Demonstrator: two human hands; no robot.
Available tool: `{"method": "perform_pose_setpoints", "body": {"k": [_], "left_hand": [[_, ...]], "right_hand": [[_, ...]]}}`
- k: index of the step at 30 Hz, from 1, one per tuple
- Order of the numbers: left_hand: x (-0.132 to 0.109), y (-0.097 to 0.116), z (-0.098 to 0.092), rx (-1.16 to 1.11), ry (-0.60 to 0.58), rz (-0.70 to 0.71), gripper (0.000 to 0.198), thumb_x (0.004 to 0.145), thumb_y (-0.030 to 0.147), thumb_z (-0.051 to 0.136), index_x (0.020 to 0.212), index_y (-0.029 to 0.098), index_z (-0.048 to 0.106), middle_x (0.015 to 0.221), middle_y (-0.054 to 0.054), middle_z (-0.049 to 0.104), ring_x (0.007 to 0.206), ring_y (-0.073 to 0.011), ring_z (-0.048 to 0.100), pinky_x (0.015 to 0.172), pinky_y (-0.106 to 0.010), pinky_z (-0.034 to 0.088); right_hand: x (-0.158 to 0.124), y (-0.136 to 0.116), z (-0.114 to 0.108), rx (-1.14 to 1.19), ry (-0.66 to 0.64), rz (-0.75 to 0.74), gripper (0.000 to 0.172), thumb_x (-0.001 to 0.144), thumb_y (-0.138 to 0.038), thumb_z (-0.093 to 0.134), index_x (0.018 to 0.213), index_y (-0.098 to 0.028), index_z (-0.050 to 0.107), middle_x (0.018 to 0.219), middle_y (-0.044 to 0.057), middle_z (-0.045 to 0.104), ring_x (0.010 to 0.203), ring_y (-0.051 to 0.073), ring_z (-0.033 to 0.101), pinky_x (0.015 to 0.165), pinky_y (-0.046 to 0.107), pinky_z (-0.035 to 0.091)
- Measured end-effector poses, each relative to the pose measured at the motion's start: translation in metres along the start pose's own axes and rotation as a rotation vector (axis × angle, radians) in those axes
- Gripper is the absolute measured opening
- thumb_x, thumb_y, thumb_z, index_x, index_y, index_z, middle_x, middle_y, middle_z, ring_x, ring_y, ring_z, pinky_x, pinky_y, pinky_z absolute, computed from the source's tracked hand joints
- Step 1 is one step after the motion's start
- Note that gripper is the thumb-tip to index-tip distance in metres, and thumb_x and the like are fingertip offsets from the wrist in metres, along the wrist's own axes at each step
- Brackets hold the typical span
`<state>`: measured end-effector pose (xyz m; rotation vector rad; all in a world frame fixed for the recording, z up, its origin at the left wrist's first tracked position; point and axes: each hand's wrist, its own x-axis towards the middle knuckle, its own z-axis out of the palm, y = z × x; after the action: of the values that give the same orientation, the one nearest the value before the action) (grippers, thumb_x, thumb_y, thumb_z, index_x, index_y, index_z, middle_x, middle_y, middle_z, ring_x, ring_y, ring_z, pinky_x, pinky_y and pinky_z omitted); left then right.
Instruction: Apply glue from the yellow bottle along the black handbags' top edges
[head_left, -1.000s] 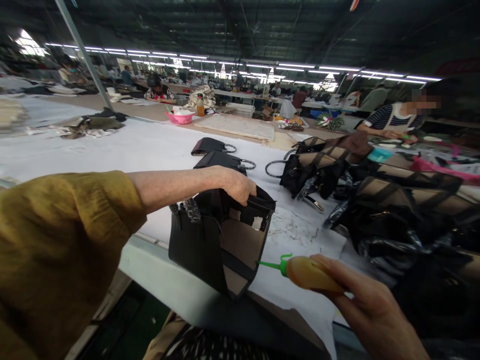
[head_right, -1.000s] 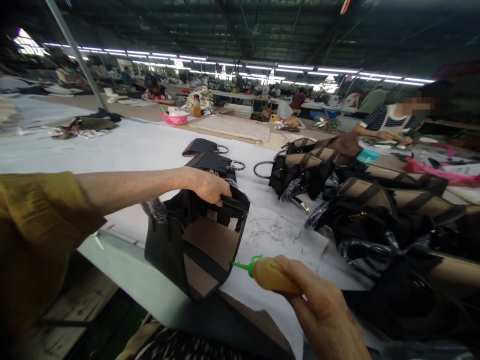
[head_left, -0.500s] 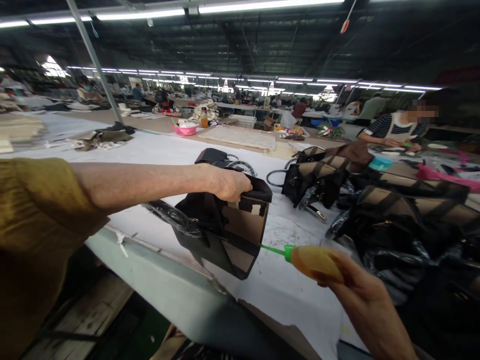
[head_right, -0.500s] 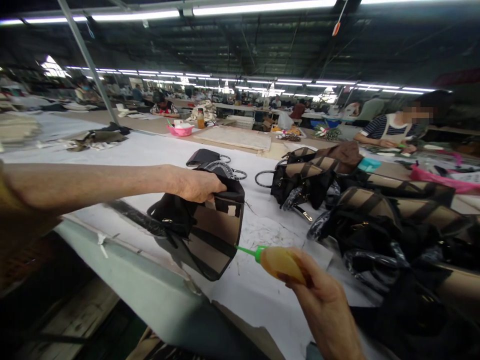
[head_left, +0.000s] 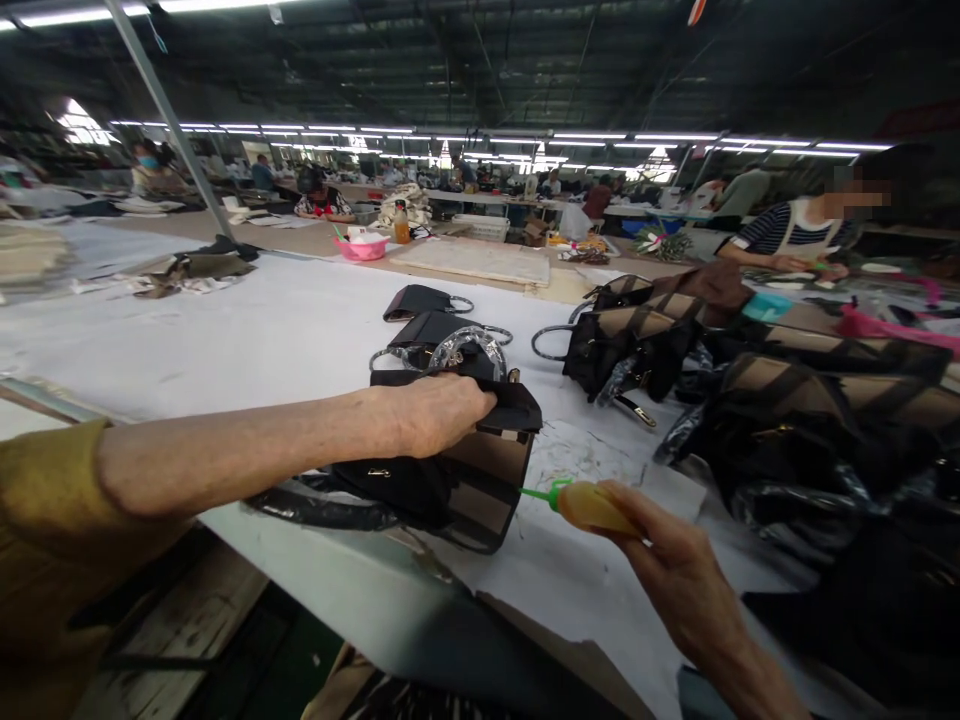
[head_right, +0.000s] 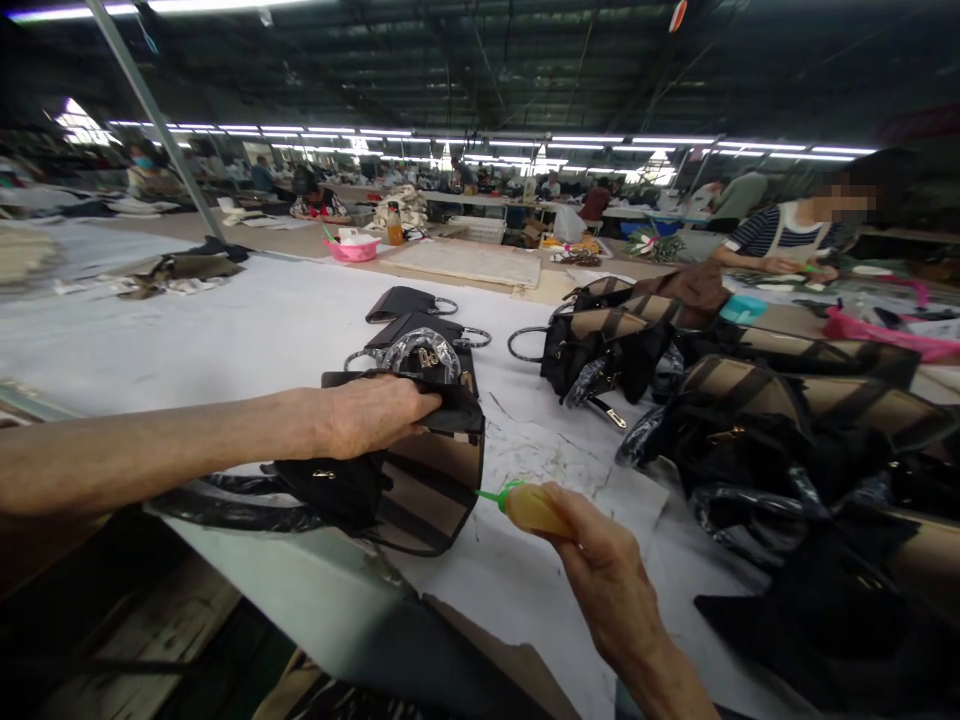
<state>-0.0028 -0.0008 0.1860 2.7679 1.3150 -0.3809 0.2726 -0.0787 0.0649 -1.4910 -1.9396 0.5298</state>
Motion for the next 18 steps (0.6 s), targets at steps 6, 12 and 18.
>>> {"method": "perform_pose_setpoints", "body": {"k": [6, 12, 18], "left_hand": [[-0.012, 0.002, 0.014, 0.0, 0.035, 0.04, 0.018, 0.082, 0.028, 0.047, 0.095, 0.018, 0.055, 0.083, -0.009, 0.064, 0.072, -0.0237, 0.063, 0.062, -0.033, 0.049], [-0.025, 0.013, 0.018, -0.06, 0.012, 0.006, 0.021, 0.083, 0.026, 0.047, 0.101, 0.018, 0.052, 0.084, -0.009, 0.063, 0.076, -0.0257, 0.063, 0.061, -0.033, 0.05], [-0.043, 0.02, 0.031, -0.073, 0.001, -0.064, 0.03, 0.082, 0.022, 0.048, 0.111, 0.022, 0.047, 0.084, -0.008, 0.062, 0.076, -0.026, 0.064, 0.059, -0.032, 0.049]], "right_hand": [[-0.001, 0.003, 0.001, 0.002, -0.048, 0.052, 0.034, 0.081, -0.03, 0.05, 0.112, -0.022, 0.061, 0.11, 0.006, 0.066, 0.102, 0.027, 0.059, 0.086, 0.039, 0.046], [-0.003, 0.006, 0.001, 0.05, -0.122, 0.126, 0.033, 0.079, -0.027, 0.05, 0.11, -0.022, 0.06, 0.099, 0.003, 0.068, 0.092, 0.026, 0.061, 0.078, 0.035, 0.047], [-0.004, 0.006, 0.001, 0.147, -0.158, 0.181, 0.032, 0.078, -0.025, 0.051, 0.109, -0.021, 0.059, 0.091, 0.001, 0.068, 0.08, 0.022, 0.061, 0.071, 0.032, 0.047]]}}
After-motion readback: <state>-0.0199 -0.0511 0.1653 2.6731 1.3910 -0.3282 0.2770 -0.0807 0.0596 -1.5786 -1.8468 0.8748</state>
